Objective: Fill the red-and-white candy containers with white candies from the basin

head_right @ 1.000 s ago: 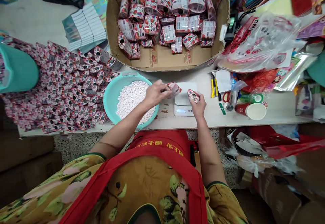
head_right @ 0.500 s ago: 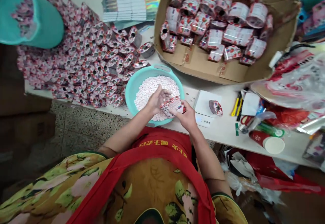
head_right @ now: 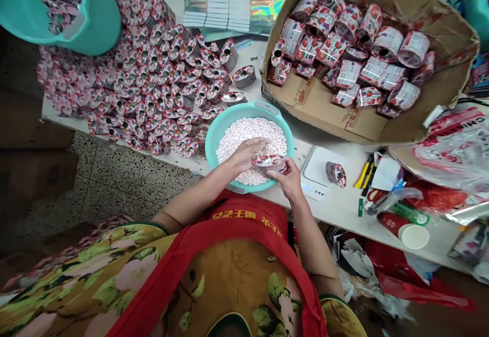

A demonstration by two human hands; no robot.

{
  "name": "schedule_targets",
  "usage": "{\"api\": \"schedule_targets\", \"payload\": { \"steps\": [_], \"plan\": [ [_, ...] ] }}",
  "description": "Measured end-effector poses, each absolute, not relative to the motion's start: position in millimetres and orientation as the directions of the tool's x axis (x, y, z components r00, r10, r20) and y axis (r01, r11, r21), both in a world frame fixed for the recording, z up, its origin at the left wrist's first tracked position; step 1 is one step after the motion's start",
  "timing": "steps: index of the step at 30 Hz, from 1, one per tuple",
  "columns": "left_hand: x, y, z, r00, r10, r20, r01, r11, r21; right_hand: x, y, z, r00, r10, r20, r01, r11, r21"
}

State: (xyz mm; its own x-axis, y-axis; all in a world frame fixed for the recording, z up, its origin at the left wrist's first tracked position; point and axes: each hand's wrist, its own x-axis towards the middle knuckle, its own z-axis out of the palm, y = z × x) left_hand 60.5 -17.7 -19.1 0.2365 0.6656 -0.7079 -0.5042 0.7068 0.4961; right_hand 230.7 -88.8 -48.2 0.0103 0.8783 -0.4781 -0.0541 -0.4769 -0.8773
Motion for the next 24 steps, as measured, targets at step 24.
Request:
{"api": "schedule_targets", "payload": {
  "steps": [24],
  "plan": [
    [88, -22, -19, 0.313, 0.590, -0.745, -0.132, 0.803, 0.581, 286, -187, -41, 0.017, 0.865, -0.502, -0.249, -0.483, -0.840]
  ]
}}
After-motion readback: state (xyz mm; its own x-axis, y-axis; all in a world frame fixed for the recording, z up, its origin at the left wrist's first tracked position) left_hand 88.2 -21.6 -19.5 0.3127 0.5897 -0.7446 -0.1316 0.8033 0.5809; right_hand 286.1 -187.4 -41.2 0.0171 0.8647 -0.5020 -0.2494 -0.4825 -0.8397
